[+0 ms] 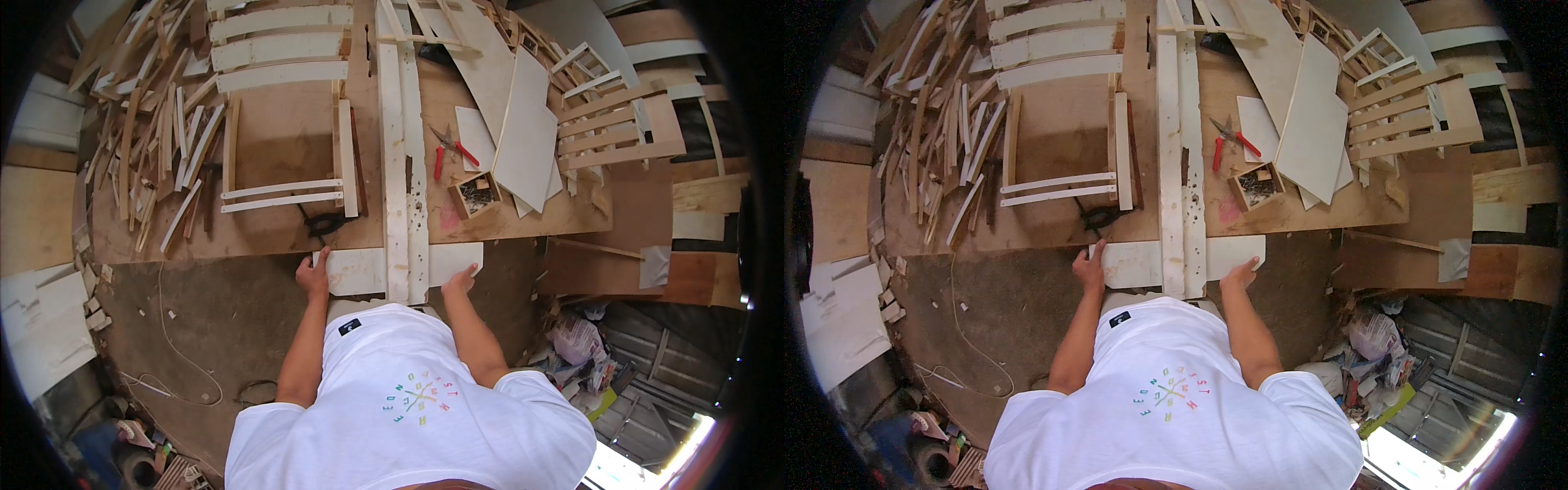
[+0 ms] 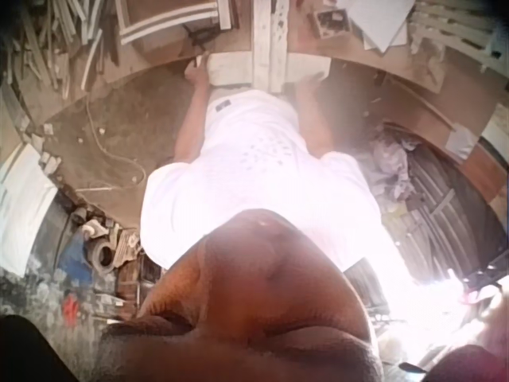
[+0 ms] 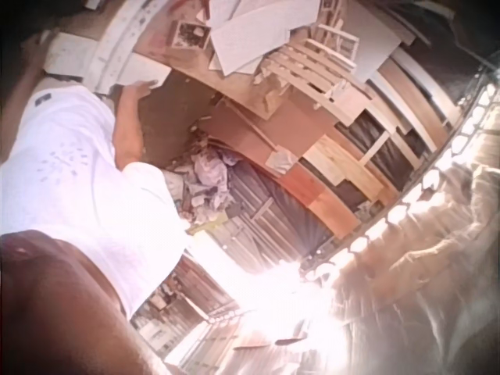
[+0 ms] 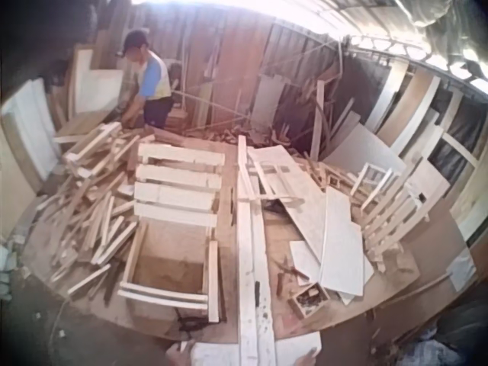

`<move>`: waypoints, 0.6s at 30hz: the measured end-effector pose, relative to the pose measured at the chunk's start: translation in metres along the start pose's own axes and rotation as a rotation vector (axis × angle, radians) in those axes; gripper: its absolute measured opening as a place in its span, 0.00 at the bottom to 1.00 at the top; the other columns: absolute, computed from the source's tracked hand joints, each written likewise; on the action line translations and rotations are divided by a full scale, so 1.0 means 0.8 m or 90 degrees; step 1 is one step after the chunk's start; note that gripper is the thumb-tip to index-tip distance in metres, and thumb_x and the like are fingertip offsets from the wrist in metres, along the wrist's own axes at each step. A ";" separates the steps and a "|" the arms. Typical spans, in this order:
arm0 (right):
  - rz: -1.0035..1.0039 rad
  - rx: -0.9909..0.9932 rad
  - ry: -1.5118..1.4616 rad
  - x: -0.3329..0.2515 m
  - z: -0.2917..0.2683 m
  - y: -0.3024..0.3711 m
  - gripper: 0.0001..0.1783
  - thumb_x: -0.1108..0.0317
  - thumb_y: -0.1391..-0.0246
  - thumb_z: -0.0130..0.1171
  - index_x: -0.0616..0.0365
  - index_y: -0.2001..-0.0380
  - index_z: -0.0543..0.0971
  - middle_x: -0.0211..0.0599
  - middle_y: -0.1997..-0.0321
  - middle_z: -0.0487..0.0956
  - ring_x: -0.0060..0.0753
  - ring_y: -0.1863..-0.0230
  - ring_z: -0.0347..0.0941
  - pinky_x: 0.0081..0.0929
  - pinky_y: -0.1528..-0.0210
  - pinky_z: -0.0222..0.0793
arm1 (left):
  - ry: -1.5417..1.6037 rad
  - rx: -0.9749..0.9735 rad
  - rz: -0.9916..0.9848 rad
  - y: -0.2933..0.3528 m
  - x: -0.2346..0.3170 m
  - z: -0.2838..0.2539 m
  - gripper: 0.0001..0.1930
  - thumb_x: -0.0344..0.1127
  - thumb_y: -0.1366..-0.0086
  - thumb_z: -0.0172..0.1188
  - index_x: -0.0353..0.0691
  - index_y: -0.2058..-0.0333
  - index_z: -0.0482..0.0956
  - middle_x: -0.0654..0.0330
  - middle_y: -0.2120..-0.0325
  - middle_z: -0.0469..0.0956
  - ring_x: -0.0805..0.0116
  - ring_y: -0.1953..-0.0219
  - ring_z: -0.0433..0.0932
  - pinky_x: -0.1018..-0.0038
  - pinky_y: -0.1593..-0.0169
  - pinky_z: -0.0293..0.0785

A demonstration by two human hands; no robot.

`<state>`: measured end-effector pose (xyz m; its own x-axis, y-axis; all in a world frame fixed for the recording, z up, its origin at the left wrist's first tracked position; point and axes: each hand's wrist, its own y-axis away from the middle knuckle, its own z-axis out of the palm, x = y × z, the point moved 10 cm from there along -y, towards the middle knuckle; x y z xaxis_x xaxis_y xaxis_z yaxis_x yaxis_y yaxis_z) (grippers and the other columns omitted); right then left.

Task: The person assembles pieces of wood into a larger structure by aligning them on a work table and hammering nails to secure the joints.

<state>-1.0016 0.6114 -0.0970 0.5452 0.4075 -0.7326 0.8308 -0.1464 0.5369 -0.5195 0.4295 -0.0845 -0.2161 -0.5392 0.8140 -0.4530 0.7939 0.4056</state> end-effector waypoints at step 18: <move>0.007 0.009 -0.036 -0.001 0.003 -0.006 0.46 0.32 0.38 0.52 0.71 0.42 0.70 0.55 0.41 0.75 0.54 0.48 0.77 0.47 0.47 0.77 | 0.022 0.014 -0.021 0.000 -0.007 0.004 0.27 0.55 0.48 0.78 0.30 0.76 0.83 0.59 0.81 0.80 0.73 0.75 0.70 0.67 0.66 0.72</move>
<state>-1.0059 0.6098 -0.1002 0.5589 0.3542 -0.7498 0.8265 -0.1638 0.5386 -0.5206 0.4317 -0.0904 -0.1712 -0.5545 0.8144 -0.4777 0.7696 0.4236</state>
